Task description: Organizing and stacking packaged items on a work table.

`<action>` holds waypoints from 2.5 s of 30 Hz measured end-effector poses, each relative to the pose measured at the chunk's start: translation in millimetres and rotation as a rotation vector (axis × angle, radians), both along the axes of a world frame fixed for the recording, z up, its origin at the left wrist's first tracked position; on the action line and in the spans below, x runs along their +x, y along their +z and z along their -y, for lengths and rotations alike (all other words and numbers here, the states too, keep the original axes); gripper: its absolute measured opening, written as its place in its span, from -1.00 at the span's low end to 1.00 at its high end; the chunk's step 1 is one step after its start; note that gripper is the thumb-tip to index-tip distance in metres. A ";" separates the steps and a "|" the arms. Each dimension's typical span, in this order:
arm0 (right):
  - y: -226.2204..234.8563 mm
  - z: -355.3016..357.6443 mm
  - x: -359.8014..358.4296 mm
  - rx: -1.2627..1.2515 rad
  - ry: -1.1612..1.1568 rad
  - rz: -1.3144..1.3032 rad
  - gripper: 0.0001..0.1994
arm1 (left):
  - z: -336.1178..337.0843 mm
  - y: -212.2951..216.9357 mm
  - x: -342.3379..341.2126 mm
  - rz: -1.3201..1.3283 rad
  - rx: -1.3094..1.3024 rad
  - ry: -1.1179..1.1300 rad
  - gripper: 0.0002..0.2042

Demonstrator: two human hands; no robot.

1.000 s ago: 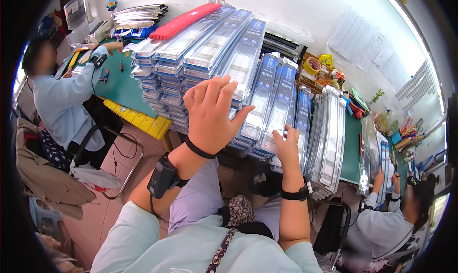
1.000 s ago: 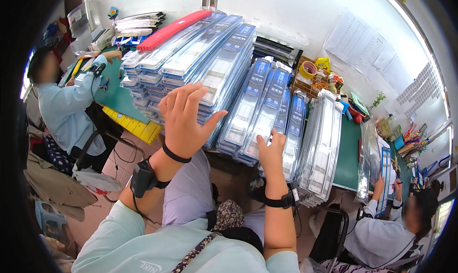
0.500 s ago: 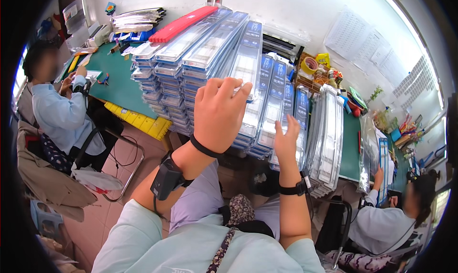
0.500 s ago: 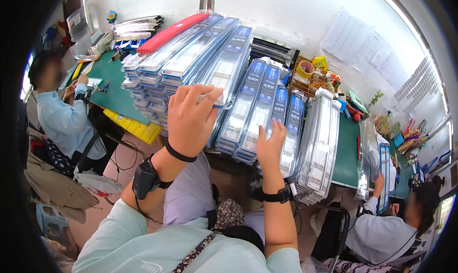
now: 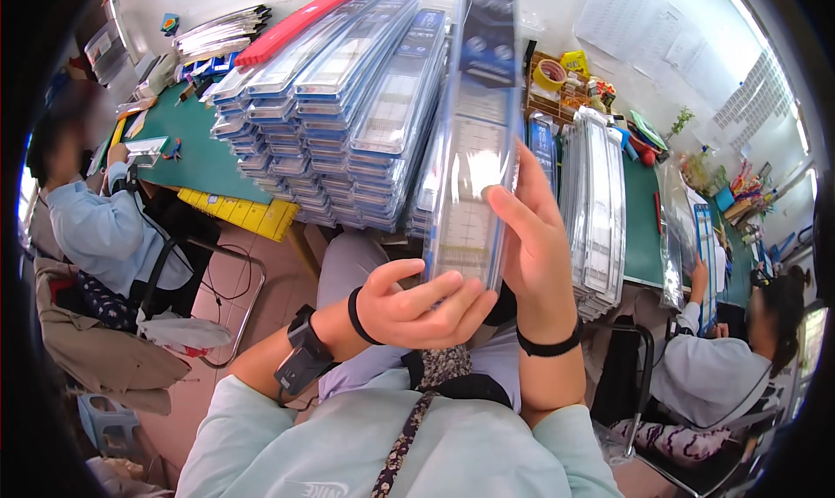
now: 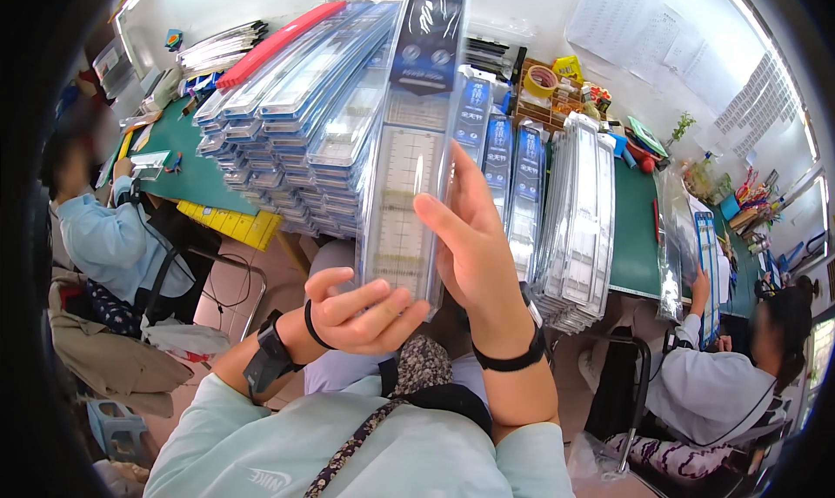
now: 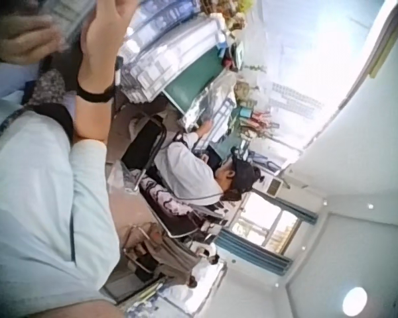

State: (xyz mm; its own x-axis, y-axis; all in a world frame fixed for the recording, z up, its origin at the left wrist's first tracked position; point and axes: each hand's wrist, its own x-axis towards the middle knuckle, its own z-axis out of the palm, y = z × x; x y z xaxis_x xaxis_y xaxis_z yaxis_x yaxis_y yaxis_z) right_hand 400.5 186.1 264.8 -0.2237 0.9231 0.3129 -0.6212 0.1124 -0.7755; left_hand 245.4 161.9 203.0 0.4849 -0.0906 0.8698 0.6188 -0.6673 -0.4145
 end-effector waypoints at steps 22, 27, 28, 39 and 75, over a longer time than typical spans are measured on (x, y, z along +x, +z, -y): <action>-9.1 38.5 11.8 0.326 -0.471 0.267 -0.36 | -4.6 -13.5 -9.7 0.248 -0.429 -0.187 -0.45; -20.8 5.0 14.6 0.227 -0.613 0.229 -0.46 | -31.3 0.8 -28.3 0.347 -0.364 0.141 -0.42; -24.5 -2.3 16.1 0.236 -0.599 0.227 -0.46 | -37.1 9.1 -34.1 0.333 -0.351 0.273 -0.41; -117.2 -80.8 55.0 -0.198 -0.570 0.633 -0.50 | -67.6 37.9 -28.6 0.283 -0.547 0.431 -0.42; -20.5 29.7 -6.5 0.162 -0.315 0.178 -0.42 | 12.9 -27.1 -7.0 0.081 -0.282 -0.126 -0.62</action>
